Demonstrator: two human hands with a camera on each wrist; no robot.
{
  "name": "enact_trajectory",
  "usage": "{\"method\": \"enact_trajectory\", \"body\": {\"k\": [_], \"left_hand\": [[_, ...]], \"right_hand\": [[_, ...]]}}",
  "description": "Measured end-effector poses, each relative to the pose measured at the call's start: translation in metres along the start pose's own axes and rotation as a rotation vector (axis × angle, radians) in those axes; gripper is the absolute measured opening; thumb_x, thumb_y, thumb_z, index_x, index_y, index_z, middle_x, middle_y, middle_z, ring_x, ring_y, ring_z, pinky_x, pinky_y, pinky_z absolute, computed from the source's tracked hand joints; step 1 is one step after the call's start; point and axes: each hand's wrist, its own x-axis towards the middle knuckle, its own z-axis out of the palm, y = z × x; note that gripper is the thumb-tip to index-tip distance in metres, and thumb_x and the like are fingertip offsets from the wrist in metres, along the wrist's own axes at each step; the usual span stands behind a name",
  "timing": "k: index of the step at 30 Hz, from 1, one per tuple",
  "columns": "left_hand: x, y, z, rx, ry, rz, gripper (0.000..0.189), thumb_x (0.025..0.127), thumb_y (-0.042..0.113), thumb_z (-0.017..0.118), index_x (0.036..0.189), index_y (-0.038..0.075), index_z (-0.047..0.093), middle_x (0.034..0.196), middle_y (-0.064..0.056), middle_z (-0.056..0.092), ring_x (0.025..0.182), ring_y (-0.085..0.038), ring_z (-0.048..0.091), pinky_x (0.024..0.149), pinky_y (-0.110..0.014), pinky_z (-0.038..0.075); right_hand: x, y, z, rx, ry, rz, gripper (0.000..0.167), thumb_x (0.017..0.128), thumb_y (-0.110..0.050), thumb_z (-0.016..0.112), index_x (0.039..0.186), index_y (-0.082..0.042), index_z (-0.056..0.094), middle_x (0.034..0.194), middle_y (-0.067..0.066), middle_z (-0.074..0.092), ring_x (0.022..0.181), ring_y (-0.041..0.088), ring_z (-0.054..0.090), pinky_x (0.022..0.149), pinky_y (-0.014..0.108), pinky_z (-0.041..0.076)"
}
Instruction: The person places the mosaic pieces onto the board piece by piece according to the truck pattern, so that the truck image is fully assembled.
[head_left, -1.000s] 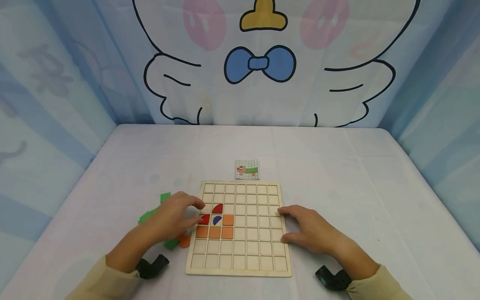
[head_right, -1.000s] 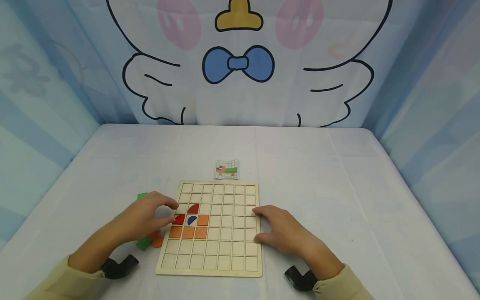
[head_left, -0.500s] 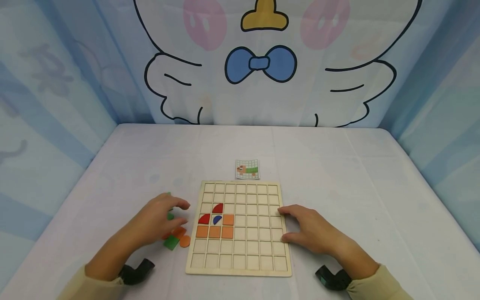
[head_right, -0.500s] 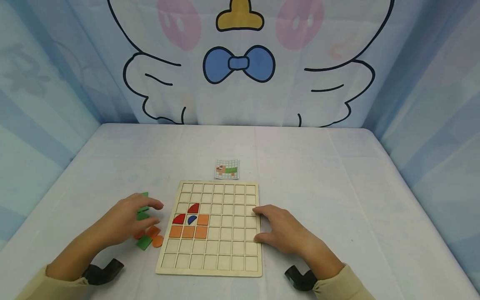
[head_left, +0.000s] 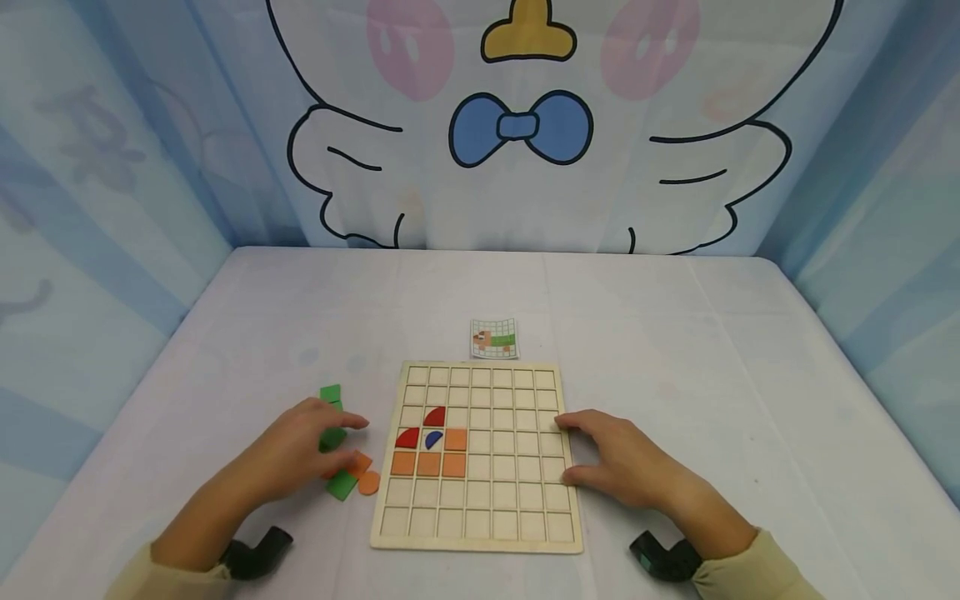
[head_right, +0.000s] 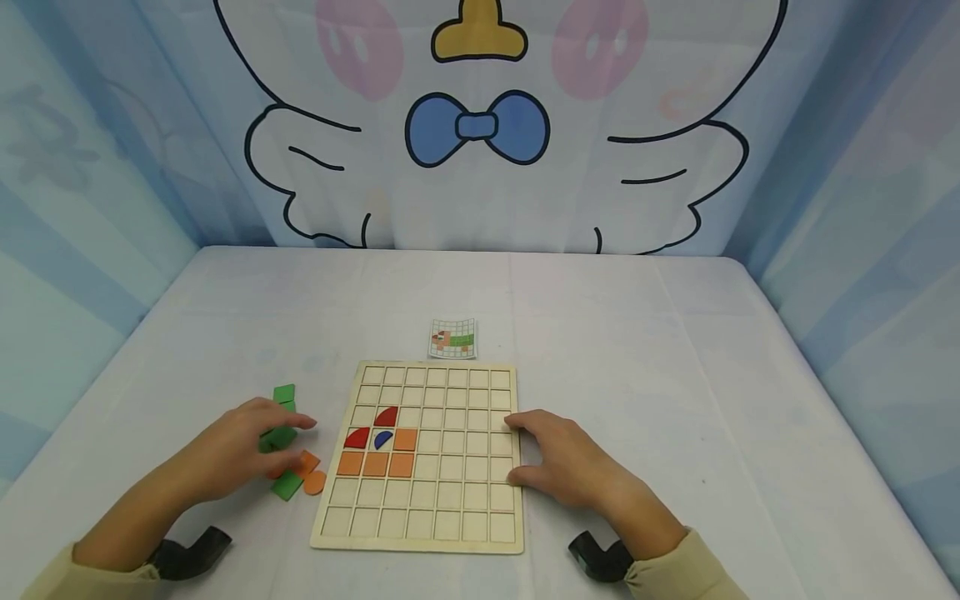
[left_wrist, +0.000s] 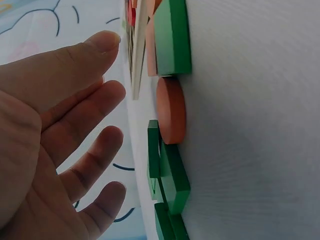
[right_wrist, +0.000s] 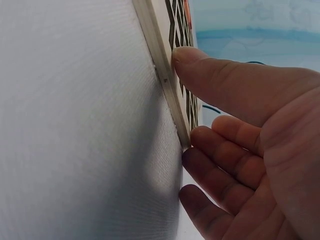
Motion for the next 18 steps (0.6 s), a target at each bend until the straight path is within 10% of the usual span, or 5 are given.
{"method": "enact_trajectory", "body": {"k": [18], "left_hand": [[0.0043, -0.0077, 0.0083, 0.062, -0.035, -0.010, 0.049, 0.079, 0.026, 0.087, 0.124, 0.014, 0.071, 0.113, -0.003, 0.063, 0.101, -0.022, 0.053, 0.087, -0.044, 0.049]], "right_hand": [[-0.0001, -0.0013, 0.0002, 0.015, -0.004, 0.008, 0.061, 0.086, -0.031, 0.080, 0.135, -0.003, 0.057, 0.135, 0.009, 0.059, 0.128, 0.033, 0.052, 0.104, 0.053, 0.040]]}}
